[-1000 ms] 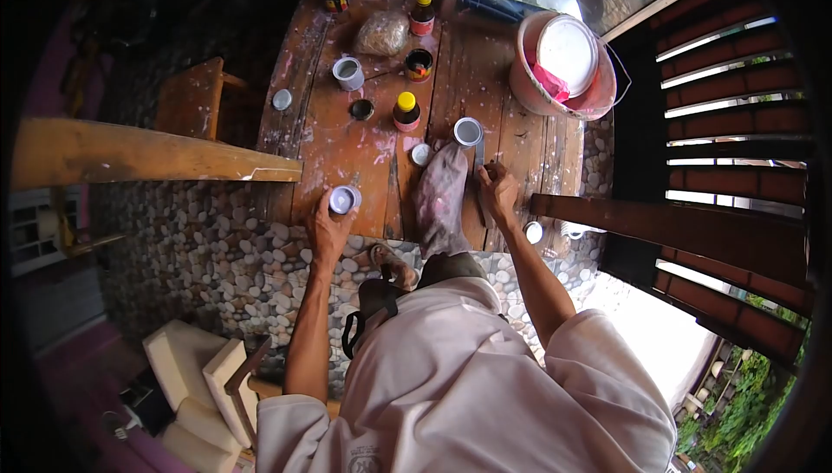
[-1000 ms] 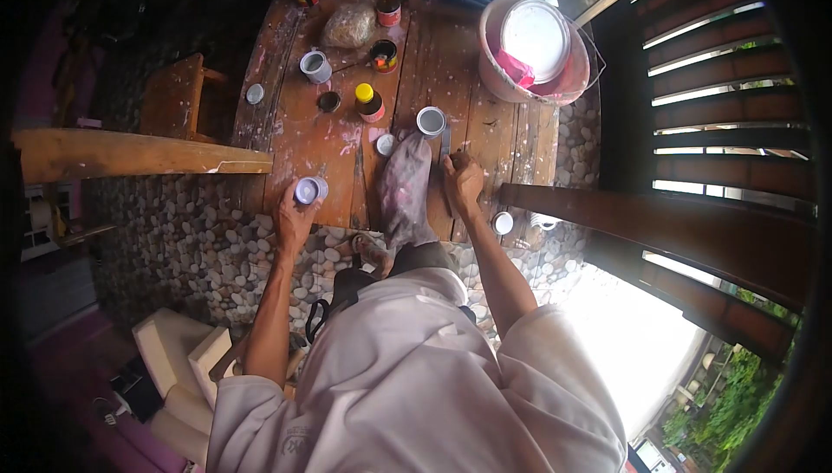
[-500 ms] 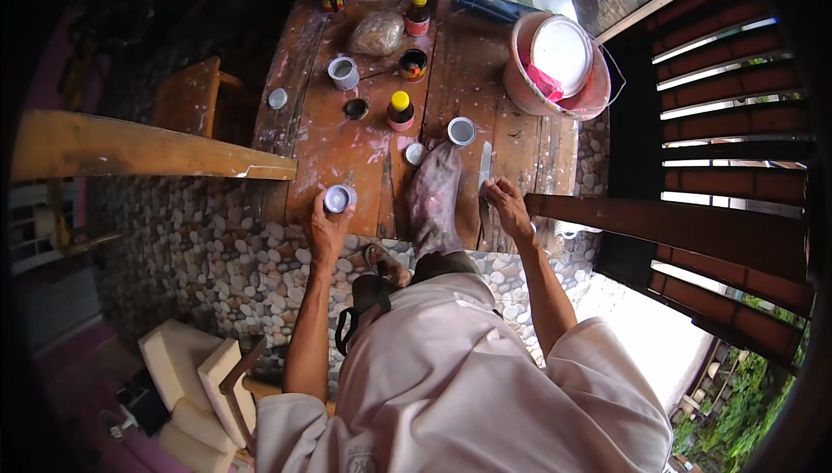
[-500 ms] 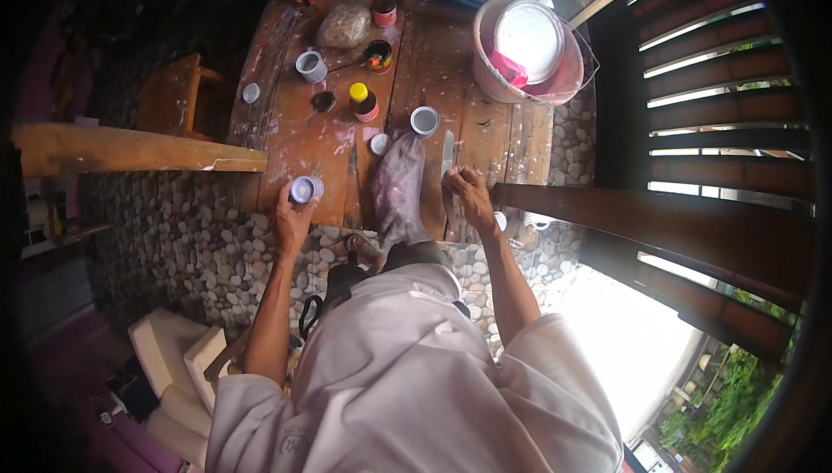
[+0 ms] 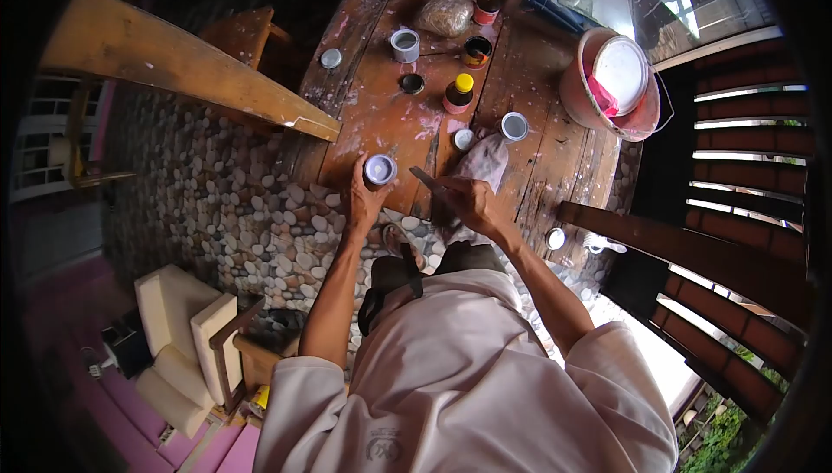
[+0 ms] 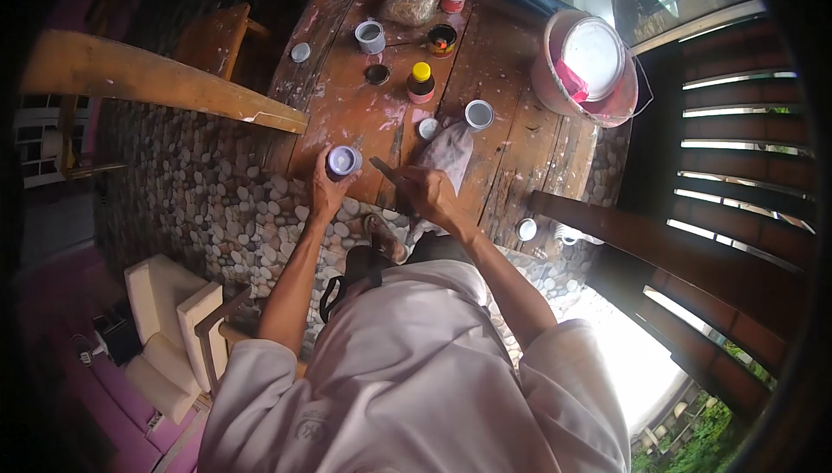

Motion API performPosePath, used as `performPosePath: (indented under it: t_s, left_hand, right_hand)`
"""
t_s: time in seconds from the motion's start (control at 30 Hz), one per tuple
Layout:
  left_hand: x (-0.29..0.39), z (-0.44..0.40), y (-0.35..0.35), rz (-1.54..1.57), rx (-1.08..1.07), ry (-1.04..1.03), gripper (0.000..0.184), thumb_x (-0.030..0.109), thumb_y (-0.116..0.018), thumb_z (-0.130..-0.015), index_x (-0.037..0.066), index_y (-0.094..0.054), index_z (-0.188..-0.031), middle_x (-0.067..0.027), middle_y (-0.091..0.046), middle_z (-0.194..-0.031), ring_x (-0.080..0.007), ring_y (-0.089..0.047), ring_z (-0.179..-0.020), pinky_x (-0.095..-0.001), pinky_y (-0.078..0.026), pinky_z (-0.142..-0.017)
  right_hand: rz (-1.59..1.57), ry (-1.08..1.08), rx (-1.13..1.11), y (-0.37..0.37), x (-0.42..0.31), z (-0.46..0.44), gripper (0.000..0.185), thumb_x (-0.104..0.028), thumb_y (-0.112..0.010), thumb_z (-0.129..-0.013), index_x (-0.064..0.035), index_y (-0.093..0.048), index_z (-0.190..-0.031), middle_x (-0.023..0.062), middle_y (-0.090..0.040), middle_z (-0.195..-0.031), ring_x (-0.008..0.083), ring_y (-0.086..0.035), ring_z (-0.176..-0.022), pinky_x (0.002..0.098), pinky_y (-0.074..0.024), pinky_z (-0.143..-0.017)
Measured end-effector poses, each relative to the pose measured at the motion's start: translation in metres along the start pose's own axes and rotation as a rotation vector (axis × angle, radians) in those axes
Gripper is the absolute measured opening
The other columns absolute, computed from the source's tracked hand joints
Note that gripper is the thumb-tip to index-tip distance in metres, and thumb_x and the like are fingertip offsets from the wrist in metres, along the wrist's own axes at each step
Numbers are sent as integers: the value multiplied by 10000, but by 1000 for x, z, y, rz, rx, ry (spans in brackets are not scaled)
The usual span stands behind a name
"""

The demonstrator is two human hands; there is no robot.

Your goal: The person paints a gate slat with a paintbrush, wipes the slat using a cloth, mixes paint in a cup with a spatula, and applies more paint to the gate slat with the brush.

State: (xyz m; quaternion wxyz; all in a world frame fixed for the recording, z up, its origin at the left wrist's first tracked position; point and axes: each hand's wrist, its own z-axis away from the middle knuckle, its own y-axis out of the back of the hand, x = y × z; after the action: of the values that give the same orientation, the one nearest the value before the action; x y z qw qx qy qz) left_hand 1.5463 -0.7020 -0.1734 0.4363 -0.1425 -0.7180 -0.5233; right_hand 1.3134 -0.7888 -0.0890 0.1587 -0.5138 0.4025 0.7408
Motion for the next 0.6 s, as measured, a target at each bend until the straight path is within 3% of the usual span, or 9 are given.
performPosePath:
  t_s: [0.27, 0.33, 0.4, 0.5, 0.6]
  left_hand:
    - [-4, 3, -6, 52, -13, 99, 689, 243, -837, -737, 43, -489, -1297, -153, -660, -1130, -282, -641, -1059, -384, -490, -904]
    - [-9, 5, -10, 49, 22, 102, 697, 299, -839, -721, 76, -507, -1292, -154, -666, -1121, -317, -641, -1042, -403, -498, -869]
    - [-13, 7, -14, 46, 54, 106, 707, 356, -842, -705, 108, -525, -1287, -154, -672, -1111, -353, -642, -1025, -421, -506, -833]
    - [-12, 8, -15, 97, 86, 100, 689, 329, -844, -702, 111, -534, -1277, -154, -674, -1102, -354, -646, -1010, -425, -510, -822]
    - [-3, 6, -10, 44, 5, 171, 697, 206, -837, -723, 51, -491, -1308, -157, -658, -1147, -290, -639, -1074, -383, -498, -895]
  right_hand:
    - [169, 11, -106, -16, -2, -23, 273, -133, -562, -857, -108, -712, -1083, 192, -691, -954, 375, -663, -868, 436, -520, -773]
    - [199, -12, -128, -19, 0, -26, 274, -137, -566, -852, -114, -714, -1082, 195, -690, -961, 372, -664, -871, 438, -518, -778]
    - [217, 88, -82, -23, 6, -26, 258, -81, -596, -843, -76, -708, -1076, 182, -697, -908, 339, -677, -772, 392, -523, -671]
    - [163, 91, -96, -24, 10, -28, 249, -92, -613, -840, -67, -708, -1069, 185, -697, -903, 342, -672, -748, 386, -517, -652]
    - [153, 103, -112, -21, 5, -30, 259, -98, -634, -834, -63, -702, -1082, 185, -689, -912, 342, -657, -760, 385, -512, -669]
